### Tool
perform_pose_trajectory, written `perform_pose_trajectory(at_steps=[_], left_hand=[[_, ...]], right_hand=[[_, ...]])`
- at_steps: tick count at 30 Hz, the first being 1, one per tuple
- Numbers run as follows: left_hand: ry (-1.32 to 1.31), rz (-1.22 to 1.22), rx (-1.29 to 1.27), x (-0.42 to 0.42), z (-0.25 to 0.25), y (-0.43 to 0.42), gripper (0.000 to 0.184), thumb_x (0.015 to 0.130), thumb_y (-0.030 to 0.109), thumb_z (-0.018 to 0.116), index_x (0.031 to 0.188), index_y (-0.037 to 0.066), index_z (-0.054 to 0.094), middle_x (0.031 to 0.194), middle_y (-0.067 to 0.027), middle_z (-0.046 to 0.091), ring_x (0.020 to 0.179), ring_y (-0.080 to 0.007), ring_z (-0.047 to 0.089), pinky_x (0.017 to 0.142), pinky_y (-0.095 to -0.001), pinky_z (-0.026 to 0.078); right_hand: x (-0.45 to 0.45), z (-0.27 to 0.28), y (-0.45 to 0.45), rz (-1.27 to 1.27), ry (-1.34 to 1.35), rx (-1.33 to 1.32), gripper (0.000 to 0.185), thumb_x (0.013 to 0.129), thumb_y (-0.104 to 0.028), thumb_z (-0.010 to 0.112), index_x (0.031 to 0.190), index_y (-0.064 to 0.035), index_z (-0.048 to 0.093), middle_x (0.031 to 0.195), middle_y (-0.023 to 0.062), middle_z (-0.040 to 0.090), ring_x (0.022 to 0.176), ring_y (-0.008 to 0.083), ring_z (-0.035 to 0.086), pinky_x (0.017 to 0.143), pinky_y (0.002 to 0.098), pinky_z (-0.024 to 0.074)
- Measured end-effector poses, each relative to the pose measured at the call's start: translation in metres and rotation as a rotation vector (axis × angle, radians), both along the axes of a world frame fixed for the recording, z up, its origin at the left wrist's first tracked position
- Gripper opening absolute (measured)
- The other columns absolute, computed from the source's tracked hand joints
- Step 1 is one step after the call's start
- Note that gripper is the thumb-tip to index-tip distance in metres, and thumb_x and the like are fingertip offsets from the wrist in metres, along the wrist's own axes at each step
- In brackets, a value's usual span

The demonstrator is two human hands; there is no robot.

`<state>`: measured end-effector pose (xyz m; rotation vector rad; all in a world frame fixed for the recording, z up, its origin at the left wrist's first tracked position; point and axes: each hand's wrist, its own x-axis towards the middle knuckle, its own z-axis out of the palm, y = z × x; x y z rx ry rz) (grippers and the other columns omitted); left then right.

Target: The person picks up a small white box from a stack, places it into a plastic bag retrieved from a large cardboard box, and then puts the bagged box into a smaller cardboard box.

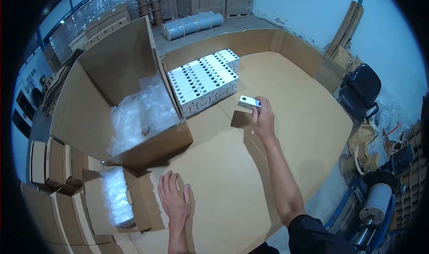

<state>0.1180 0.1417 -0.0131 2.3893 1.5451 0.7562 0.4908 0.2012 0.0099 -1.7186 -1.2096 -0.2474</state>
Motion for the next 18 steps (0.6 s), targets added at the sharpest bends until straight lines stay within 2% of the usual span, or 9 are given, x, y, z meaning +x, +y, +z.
perform_pose_trajectory(at_steps=[5,8,10,13,14,16,17,18], left_hand=[[-0.051,-0.015,-0.014,-0.011,-0.003,0.002,0.044,0.090,0.016,0.068,0.131,0.006,0.055,0.143,-0.0138,0.049,0.138,-0.0382,0.038,0.116,-0.0502,0.030],[-0.111,-0.031,-0.055,-0.018,-0.004,0.007,0.039,0.090,0.014,0.068,0.127,0.005,0.058,0.141,-0.0139,0.051,0.138,-0.0376,0.039,0.116,-0.0499,0.030],[-0.125,-0.014,-0.016,-0.021,-0.002,0.010,0.036,0.090,0.013,0.067,0.123,0.003,0.059,0.135,-0.0155,0.055,0.133,-0.0377,0.045,0.114,-0.0482,0.033],[-0.285,-0.015,-0.012,-0.024,-0.002,0.014,0.034,0.090,0.009,0.066,0.122,0.000,0.059,0.123,-0.0176,0.061,0.123,-0.0365,0.054,0.107,-0.0449,0.041],[-0.280,0.009,-0.012,-0.024,-0.001,0.015,0.034,0.090,0.009,0.066,0.122,0.000,0.059,0.123,-0.0176,0.061,0.123,-0.0365,0.054,0.107,-0.0449,0.041],[-0.443,0.004,-0.132,-0.026,0.001,0.017,0.032,0.090,0.008,0.065,0.121,0.000,0.060,0.123,-0.0163,0.061,0.121,-0.0342,0.055,0.106,-0.0443,0.042],[-0.447,0.028,-0.126,-0.026,0.003,0.017,0.031,0.091,0.010,0.065,0.121,0.001,0.061,0.121,-0.0160,0.062,0.117,-0.0319,0.059,0.103,-0.0430,0.045],[-0.444,0.055,-0.126,-0.028,0.005,0.017,0.031,0.091,0.010,0.065,0.121,0.001,0.061,0.121,-0.0160,0.062,0.117,-0.0319,0.059,0.103,-0.0430,0.045]], right_hand=[[-0.064,0.003,-0.022,0.096,0.150,-0.008,0.028,0.092,0.000,0.059,0.119,-0.0045,0.054,0.110,0.0160,0.059,0.092,0.0356,0.067,0.076,0.0439,0.0547],[-0.097,0.006,-0.030,0.166,0.202,0.010,0.029,0.091,0.002,0.060,0.119,-0.0034,0.055,0.110,0.0156,0.059,0.089,0.0332,0.068,0.074,0.0406,0.0556],[-0.120,0.008,-0.034,0.210,0.229,0.015,0.029,0.091,0.003,0.061,0.119,-0.0022,0.056,0.110,0.0160,0.060,0.088,0.0327,0.067,0.074,0.0400,0.0561],[-0.150,0.003,-0.038,0.270,0.265,-0.029,0.028,0.091,0.003,0.061,0.118,-0.0015,0.057,0.108,0.0153,0.061,0.086,0.0301,0.067,0.072,0.0384,0.0564],[-0.162,0.003,-0.039,0.293,0.271,-0.036,0.028,0.091,0.003,0.061,0.118,-0.0015,0.057,0.108,0.0153,0.061,0.086,0.0301,0.067,0.072,0.0384,0.0564],[-0.183,0.005,-0.043,0.356,0.385,-0.048,0.028,0.090,0.004,0.062,0.117,-0.0012,0.058,0.106,0.0141,0.061,0.084,0.0268,0.067,0.070,0.0360,0.0561],[-0.189,0.005,-0.043,0.382,0.338,-0.064,0.029,0.089,0.005,0.063,0.116,-0.0014,0.059,0.106,0.0125,0.061,0.082,0.0229,0.066,0.067,0.0330,0.0551],[-0.197,0.006,-0.044,0.408,0.343,-0.074,0.029,0.089,0.005,0.063,0.116,-0.0014,0.059,0.106,0.0125,0.061,0.082,0.0229,0.066,0.067,0.0330,0.0551]])
